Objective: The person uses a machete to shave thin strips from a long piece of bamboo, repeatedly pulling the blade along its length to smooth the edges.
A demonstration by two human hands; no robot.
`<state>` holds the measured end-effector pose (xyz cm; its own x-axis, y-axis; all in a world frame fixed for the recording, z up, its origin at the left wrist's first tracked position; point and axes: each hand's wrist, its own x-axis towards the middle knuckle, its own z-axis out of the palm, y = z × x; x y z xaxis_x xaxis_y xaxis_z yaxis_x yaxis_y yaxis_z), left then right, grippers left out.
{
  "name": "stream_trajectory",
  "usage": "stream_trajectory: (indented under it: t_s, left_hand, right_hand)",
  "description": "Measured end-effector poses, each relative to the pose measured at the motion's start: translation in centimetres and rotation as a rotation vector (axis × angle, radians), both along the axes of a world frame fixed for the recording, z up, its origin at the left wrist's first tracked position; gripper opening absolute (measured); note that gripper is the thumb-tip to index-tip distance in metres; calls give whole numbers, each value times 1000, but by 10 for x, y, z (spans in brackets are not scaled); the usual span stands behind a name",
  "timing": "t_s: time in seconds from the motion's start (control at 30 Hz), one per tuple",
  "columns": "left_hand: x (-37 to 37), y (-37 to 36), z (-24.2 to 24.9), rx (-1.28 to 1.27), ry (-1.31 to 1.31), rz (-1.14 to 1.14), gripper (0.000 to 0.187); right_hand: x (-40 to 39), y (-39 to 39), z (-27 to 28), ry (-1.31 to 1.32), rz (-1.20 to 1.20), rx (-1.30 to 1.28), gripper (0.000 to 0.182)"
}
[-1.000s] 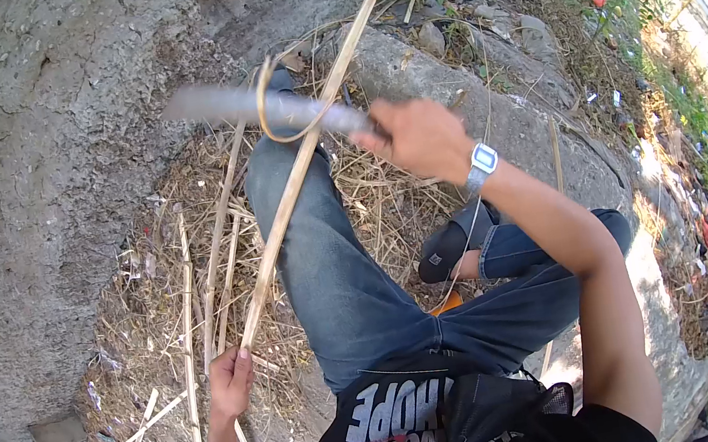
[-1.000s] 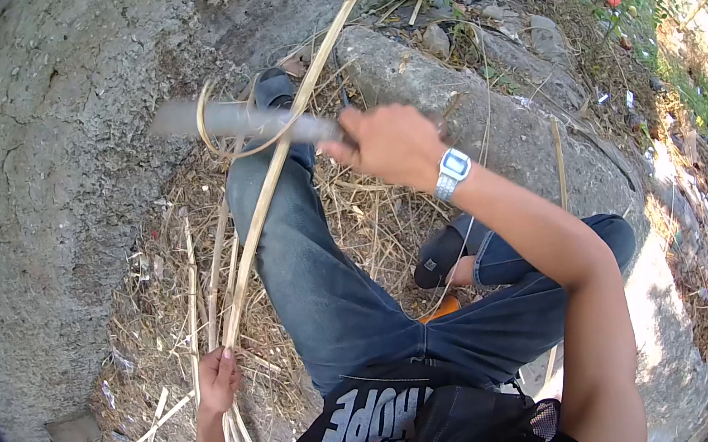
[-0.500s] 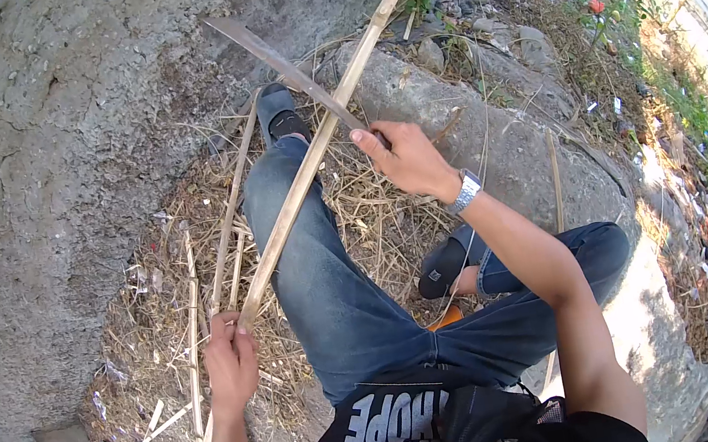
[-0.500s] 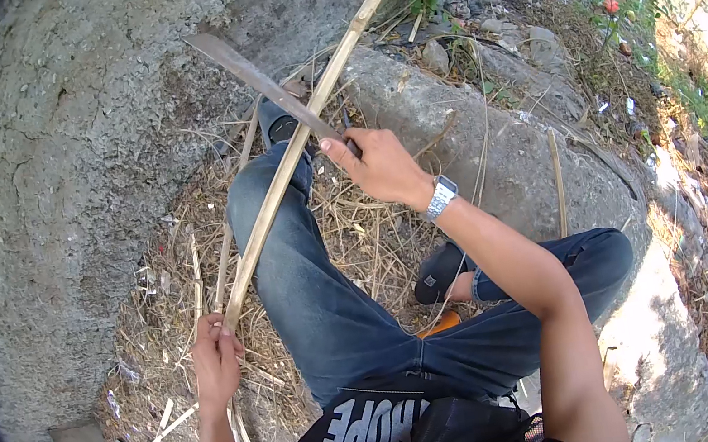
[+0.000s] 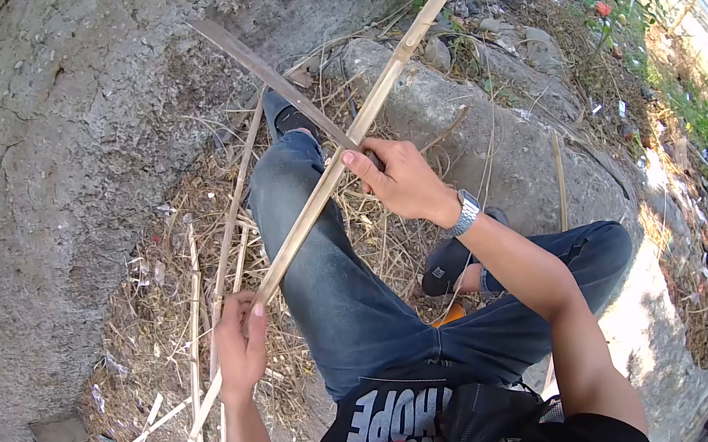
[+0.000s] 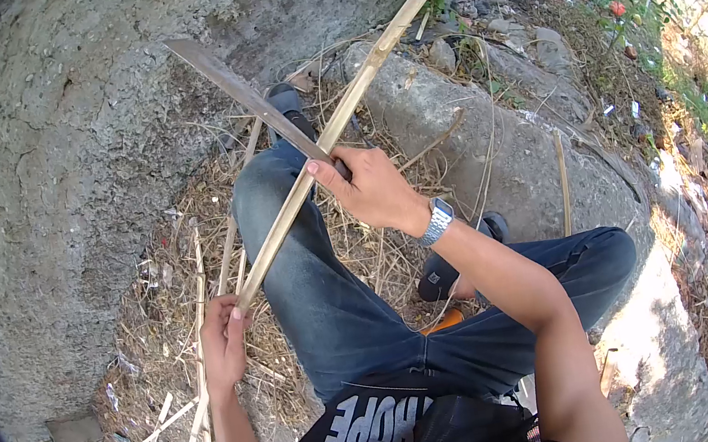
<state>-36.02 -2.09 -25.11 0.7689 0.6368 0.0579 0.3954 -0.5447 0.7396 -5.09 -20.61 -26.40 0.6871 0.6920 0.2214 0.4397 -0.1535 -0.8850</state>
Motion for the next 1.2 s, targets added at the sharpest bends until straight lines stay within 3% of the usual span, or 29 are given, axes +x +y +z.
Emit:
stream_trajectory:
  t_s: [0.07,0.17,0.33,0.47,0.53,0.6,0.63,0.7,0.87,0.97,1.07,1.13,1.2]
  left_hand:
    - [18,-5,-9,5,-73,-28,33]
    - [31,-4,-18,25,79,-4,38]
    - [40,-12,-9,-398,98,26,49]
    - [28,-7,-8,-646,95,57,48]
    - [12,-5,-9,-607,98,96,47]
    - [-2,-10,-5,-477,116,95,40]
    - [-3,-14,-2,-482,119,97,40]
    - [4,-20,0,-337,85,100,44]
    - [-4,-7,-11,-290,90,69,45]
    - [-26,9,-16,-346,4,69,45]
    - [-39,12,0,-326,90,100,45]
    - [-49,14,3,-312,97,117,46]
    - [-65,11,-8,-297,115,102,46]
  right_hand:
    - [-9,-3,8,-23,41,-46,59]
    - [-23,-10,14,-101,59,-76,60]
    - [-48,-21,13,-324,169,-368,65]
    - [-44,-23,-5,-444,151,-285,63]
    - [-7,-24,0,-513,-33,-402,62]
    - [47,-25,4,-218,-210,-376,66]
    - [74,-24,-4,-231,-271,-433,65]
    - [70,-25,-3,-308,-229,-400,65]
    - [-4,-33,5,-323,1,-405,66]
    - [-6,-36,-6,-577,74,-352,63]
    - [45,-34,-30,-684,-112,-291,58]
    - [98,-39,-10,-312,-398,-395,68]
    - [156,-48,-27,-139,-585,-219,70]
